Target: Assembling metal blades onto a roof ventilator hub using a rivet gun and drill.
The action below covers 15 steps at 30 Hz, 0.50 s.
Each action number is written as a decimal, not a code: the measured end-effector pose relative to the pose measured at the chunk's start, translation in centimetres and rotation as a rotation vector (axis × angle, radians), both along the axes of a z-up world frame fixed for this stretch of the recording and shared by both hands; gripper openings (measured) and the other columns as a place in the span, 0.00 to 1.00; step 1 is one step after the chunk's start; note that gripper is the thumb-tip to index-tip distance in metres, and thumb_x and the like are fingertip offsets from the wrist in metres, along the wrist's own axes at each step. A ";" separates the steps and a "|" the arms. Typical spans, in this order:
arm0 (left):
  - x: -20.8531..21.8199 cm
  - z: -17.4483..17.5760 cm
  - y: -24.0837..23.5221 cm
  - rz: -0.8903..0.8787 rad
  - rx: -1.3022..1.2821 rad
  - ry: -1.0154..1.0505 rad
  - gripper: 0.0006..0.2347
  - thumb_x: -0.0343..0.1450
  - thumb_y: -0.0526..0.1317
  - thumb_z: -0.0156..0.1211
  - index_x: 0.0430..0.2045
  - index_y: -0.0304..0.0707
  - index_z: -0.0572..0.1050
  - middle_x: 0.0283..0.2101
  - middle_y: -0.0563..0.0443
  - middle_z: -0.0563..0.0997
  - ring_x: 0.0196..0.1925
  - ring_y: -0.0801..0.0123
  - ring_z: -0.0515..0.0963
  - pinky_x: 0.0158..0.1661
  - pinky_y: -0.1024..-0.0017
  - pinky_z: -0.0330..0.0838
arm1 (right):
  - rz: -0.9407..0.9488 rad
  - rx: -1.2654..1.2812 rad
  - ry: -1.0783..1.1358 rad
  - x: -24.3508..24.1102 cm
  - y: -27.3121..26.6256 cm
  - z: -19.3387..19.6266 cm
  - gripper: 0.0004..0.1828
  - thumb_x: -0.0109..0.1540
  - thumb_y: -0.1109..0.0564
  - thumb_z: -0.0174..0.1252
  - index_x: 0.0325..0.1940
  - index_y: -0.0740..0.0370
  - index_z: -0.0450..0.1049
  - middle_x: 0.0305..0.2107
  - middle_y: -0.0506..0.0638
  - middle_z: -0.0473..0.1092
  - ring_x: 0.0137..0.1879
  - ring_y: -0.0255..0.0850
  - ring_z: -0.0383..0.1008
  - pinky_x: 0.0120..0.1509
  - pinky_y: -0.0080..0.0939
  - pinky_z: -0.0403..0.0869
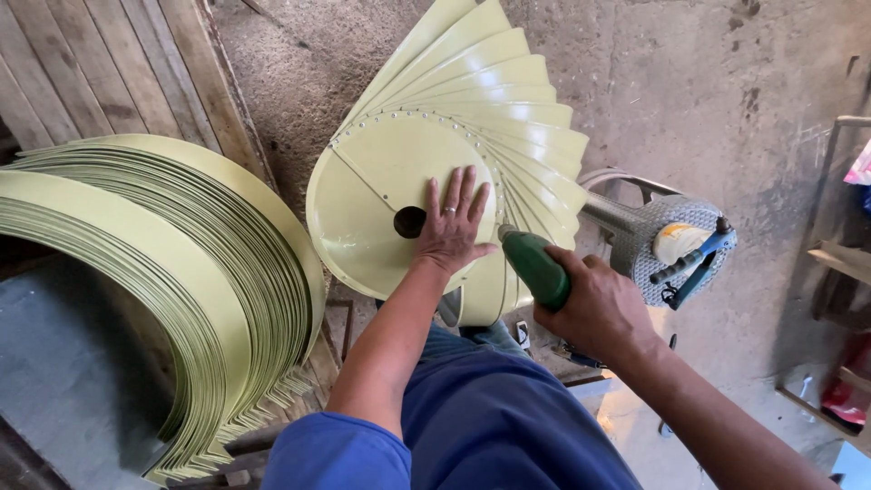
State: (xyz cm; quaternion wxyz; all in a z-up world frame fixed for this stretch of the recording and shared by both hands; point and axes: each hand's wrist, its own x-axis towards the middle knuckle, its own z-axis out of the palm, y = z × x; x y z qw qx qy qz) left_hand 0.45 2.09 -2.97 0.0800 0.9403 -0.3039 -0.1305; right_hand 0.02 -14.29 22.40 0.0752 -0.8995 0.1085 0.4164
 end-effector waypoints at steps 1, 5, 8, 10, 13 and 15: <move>-0.1 0.0 0.0 0.003 0.000 0.005 0.51 0.60 0.74 0.57 0.76 0.43 0.54 0.79 0.34 0.44 0.80 0.43 0.41 0.71 0.33 0.31 | -0.008 0.016 -0.026 -0.2 -0.1 -0.1 0.43 0.50 0.41 0.69 0.68 0.48 0.67 0.40 0.63 0.74 0.42 0.60 0.80 0.48 0.55 0.79; -0.1 -0.1 -0.1 0.010 0.000 0.013 0.51 0.60 0.74 0.57 0.76 0.44 0.53 0.79 0.34 0.44 0.80 0.43 0.41 0.71 0.33 0.31 | -0.016 0.021 0.003 0.0 -0.2 -0.1 0.42 0.51 0.42 0.69 0.68 0.49 0.66 0.40 0.63 0.74 0.42 0.59 0.80 0.47 0.55 0.80; -0.1 -0.2 -0.2 0.007 0.010 0.017 0.51 0.61 0.75 0.56 0.76 0.44 0.53 0.79 0.34 0.44 0.80 0.43 0.41 0.71 0.33 0.31 | 0.004 0.034 -0.048 -0.2 -0.4 -0.1 0.42 0.50 0.42 0.69 0.67 0.50 0.68 0.39 0.63 0.74 0.42 0.60 0.80 0.48 0.56 0.79; -0.1 -0.1 -0.2 0.006 0.014 0.011 0.51 0.61 0.75 0.56 0.76 0.44 0.53 0.79 0.34 0.43 0.81 0.43 0.41 0.71 0.33 0.31 | 0.006 0.040 -0.053 -0.4 -0.5 -0.2 0.42 0.50 0.42 0.69 0.67 0.50 0.67 0.40 0.63 0.74 0.43 0.60 0.80 0.48 0.56 0.79; -0.1 -0.1 -0.2 0.004 0.023 0.016 0.51 0.61 0.75 0.55 0.76 0.44 0.53 0.79 0.34 0.43 0.81 0.43 0.41 0.71 0.32 0.31 | 0.002 0.055 -0.046 -0.5 -0.6 0.0 0.42 0.50 0.42 0.69 0.67 0.50 0.66 0.41 0.63 0.74 0.43 0.60 0.79 0.48 0.56 0.79; -0.1 -0.1 -0.2 0.006 0.029 0.024 0.51 0.61 0.75 0.55 0.76 0.44 0.53 0.79 0.34 0.43 0.81 0.43 0.41 0.71 0.32 0.31 | -0.002 0.064 -0.036 -0.7 -0.9 -0.2 0.43 0.50 0.41 0.70 0.67 0.50 0.66 0.41 0.62 0.73 0.44 0.60 0.79 0.48 0.56 0.78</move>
